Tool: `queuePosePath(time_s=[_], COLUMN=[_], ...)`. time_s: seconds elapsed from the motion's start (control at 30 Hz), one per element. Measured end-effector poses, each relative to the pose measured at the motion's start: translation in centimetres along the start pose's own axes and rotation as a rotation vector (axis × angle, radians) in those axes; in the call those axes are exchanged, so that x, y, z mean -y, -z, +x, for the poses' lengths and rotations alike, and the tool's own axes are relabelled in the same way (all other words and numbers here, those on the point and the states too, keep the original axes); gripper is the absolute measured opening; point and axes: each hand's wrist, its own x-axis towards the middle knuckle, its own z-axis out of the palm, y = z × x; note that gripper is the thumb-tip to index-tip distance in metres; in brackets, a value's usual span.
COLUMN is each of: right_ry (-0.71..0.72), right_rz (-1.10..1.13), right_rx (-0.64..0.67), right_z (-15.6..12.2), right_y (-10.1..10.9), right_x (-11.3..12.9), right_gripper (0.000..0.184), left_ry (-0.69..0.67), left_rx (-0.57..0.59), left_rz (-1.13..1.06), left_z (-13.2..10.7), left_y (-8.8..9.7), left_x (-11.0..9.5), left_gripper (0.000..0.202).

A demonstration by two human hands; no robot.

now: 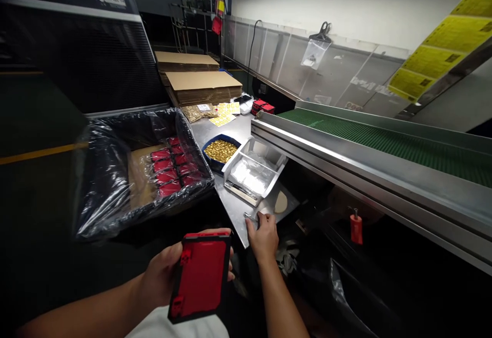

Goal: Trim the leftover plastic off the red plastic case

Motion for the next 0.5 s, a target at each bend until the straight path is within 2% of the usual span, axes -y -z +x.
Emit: queuePosePath(time_s=[0.1, 0.23, 0.3, 0.37, 0.5], right_ry=[0.062, 0.102, 0.083, 0.062, 0.072], right_rz=[-0.066, -0.071, -0.055, -0.045, -0.017], right_rx=[0.011, 0.015, -0.029, -0.066, -0.008], right_z=[0.0, -0.2, -0.3, -0.5, -1.4], right_y=[-0.3, 0.4, 0.8, 1.3, 2.1], right_x=[-0.4, -0.8, -0.9, -1.1, -1.3], right_gripper=[0.041, 0.034, 0.037, 0.039, 0.03], left_ry=[-0.005, -0.024, -0.047, -0.129, -0.33], left_rx=[0.021, 0.008, 0.002, 0.028, 0.136], left_rz=[-0.018, 0.079, 0.229, 0.465, 0.856], left_z=[0.1, 0.4, 0.5, 0.5, 0.8], left_y=[-0.4, -0.9, -1.1, -1.1, -1.0], left_x=[-0.2, -0.9, -1.4, -2.0, -2.8], left_gripper=[0.076, 0.082, 0.088, 0.093, 0.1])
